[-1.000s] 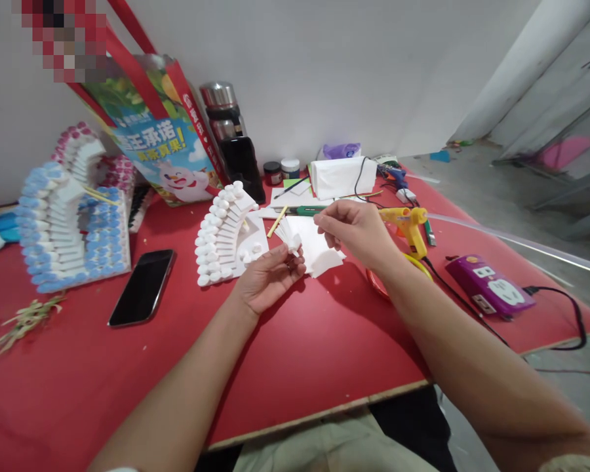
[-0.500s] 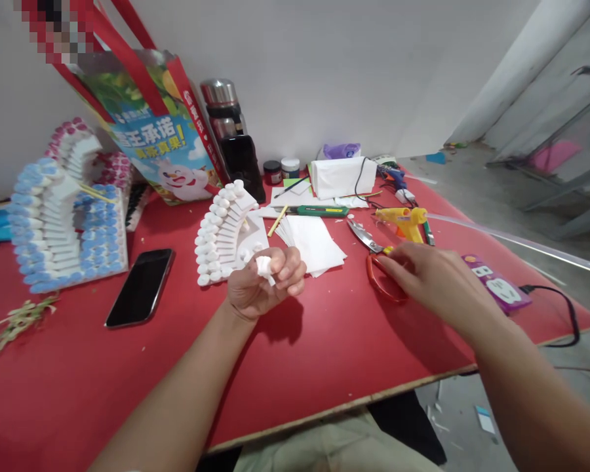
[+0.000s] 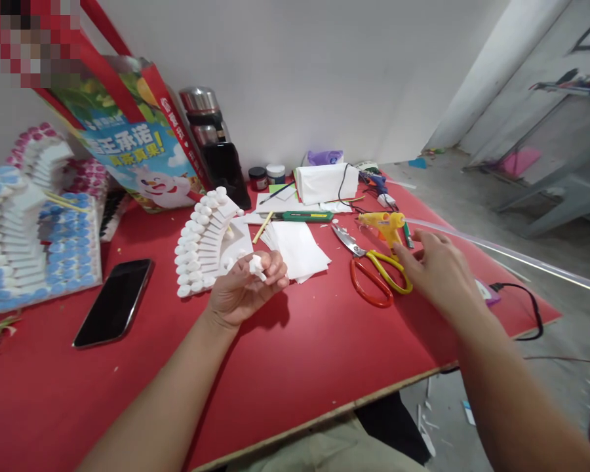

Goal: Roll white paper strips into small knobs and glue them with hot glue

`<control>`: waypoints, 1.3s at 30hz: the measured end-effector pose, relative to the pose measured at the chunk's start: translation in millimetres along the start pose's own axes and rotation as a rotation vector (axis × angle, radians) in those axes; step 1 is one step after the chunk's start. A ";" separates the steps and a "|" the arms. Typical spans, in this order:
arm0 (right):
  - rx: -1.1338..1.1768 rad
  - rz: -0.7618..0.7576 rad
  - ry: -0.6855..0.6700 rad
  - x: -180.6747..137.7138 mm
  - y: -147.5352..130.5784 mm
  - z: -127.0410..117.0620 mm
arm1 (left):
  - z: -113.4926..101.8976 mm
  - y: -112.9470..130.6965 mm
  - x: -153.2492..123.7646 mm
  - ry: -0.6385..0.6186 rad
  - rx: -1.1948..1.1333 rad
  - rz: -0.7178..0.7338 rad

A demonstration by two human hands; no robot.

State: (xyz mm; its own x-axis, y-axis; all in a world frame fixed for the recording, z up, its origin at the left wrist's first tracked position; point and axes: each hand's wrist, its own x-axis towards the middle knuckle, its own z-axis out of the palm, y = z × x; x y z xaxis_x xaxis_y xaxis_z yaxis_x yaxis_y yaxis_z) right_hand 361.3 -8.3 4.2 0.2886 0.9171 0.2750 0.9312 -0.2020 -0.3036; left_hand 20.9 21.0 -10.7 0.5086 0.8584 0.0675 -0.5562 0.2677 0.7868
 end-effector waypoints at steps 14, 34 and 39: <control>0.226 0.100 -0.074 45.9 -7.6 30.8 | -5.3 -1.2 10.2 0.341 0.048 0.133; 1.316 -0.108 -0.677 13.5 -116.5 35.1 | -8.0 6.2 11.5 0.564 0.120 0.178; 1.107 -0.307 -0.607 18.1 -110.6 35.8 | -5.2 6.0 12.6 0.570 0.187 0.162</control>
State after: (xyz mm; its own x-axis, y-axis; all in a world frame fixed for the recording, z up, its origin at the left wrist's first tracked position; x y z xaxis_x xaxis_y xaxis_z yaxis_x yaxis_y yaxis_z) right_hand 255.6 42.9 10.0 -0.3197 0.9421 0.1008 0.1794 0.1646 -0.9699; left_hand 20.6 35.7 -8.3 -0.0327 0.9942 -0.1026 -0.4464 0.0773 0.8915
